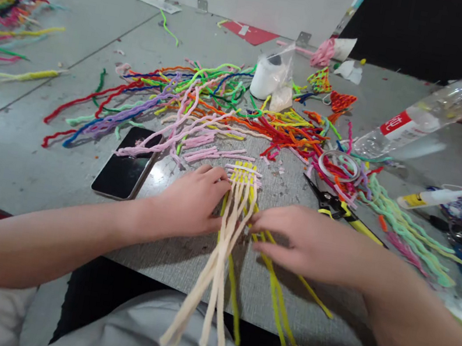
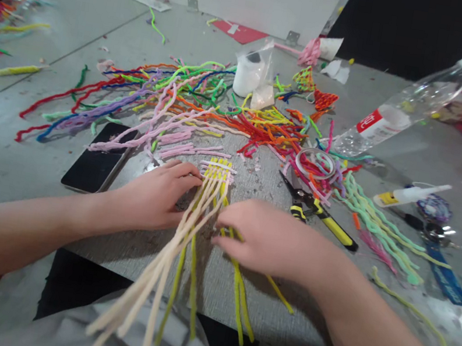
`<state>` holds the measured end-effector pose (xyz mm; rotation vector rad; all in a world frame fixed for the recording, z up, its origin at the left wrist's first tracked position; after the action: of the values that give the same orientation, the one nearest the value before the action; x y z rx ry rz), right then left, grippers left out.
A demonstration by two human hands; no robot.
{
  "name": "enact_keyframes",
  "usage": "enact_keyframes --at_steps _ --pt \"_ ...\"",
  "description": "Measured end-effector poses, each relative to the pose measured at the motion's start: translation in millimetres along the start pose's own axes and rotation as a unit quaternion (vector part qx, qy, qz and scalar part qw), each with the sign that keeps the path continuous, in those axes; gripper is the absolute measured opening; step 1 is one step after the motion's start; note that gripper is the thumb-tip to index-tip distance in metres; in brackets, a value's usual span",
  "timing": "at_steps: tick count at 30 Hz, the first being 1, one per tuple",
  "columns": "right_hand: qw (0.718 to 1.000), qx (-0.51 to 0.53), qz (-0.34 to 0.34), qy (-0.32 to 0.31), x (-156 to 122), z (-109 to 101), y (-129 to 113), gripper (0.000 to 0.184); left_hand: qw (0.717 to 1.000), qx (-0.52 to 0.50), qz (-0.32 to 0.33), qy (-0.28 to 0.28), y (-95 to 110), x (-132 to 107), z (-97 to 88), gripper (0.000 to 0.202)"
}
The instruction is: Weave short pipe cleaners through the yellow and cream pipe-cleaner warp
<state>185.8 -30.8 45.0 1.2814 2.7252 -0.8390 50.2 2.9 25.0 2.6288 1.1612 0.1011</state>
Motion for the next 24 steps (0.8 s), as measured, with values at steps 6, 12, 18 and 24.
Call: enact_keyframes --at_steps 6,12,18,24 --pt "0.978 -0.029 0.148 0.143 19.8 -16.9 52.6 0.017 1.0 -0.026 0.014 0.007 -6.6 2.7 -2.1 0.034" --pt "0.975 0.117 0.164 0.093 27.6 12.7 43.6 0.014 0.998 -0.036 0.03 0.036 -18.7 10.3 0.2 0.023" --pt "0.907 0.29 0.292 0.087 19.7 34.2 46.8 0.011 0.996 -0.06 0.023 0.054 -22.0 14.5 3.9 0.016" --pt "0.926 0.229 0.274 0.123 23.0 28.7 52.7 0.016 0.998 -0.046 -0.01 0.04 -19.5 16.0 4.8 0.022"
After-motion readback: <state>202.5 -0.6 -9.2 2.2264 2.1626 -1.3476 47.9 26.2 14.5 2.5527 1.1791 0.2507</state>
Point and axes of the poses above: each hand's wrist, its own x-axis towards the middle knuckle, its own z-axis out of the palm, y = z × x, the point moved 8 cm from there along x, towards the middle knuckle, and after that the axes turned 1 degree about x, right-handed, at the moved point
